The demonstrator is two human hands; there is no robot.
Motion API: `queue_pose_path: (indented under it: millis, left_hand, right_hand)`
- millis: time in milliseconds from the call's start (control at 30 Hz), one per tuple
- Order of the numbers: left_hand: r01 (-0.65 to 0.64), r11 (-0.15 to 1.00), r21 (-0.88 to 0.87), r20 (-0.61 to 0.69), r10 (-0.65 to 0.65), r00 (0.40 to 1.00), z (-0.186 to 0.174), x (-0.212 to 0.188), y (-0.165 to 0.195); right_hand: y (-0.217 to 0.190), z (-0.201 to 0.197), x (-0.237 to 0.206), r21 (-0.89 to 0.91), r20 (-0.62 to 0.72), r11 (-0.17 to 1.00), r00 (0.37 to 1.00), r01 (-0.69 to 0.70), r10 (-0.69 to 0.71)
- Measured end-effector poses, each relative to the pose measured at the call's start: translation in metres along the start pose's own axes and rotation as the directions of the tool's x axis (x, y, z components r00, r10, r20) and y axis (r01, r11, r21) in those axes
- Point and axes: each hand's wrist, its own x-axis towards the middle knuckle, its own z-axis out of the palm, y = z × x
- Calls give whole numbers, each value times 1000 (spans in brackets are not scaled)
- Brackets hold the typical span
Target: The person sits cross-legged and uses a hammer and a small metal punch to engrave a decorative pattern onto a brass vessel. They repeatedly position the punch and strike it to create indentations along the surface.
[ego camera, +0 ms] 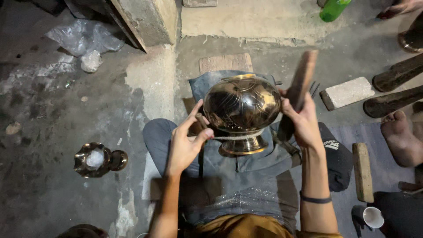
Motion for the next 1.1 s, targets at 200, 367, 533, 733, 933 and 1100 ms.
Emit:
queue_pose_path:
  millis: [200, 367, 533, 733, 933, 1100]
  left_hand:
    - [-45, 999, 18, 31, 44, 999, 3, 12, -17]
    - [-35, 999, -28, 98, 38, 994, -7, 22, -12]
    - [-206, 978, 32, -161, 209, 965, -18, 8, 23]
    - [-378, 899, -221, 70, 401, 913, 0, 22, 54]
    - [-436, 847, -303, 145, 494, 858, 22, 37, 60]
    - [-453, 822, -346, 138, 522, 842, 21, 42, 61]
  right_hand:
    - [-12, 14, -7, -85, -37, 996, 999, 33, -37]
    - [-25, 13, -16, -108, -1, 984, 990, 143, -144]
    - [4, -23, -27, -361, -264, 931, 952, 50, -153]
    - [49, -67, -57, -265, -378, 956, 898, 129, -226]
    - [69, -60, -84, -293, -247, 954, 969, -59, -16]
    - [69, -61, -84, -79, -390, 991, 918, -108, 69]
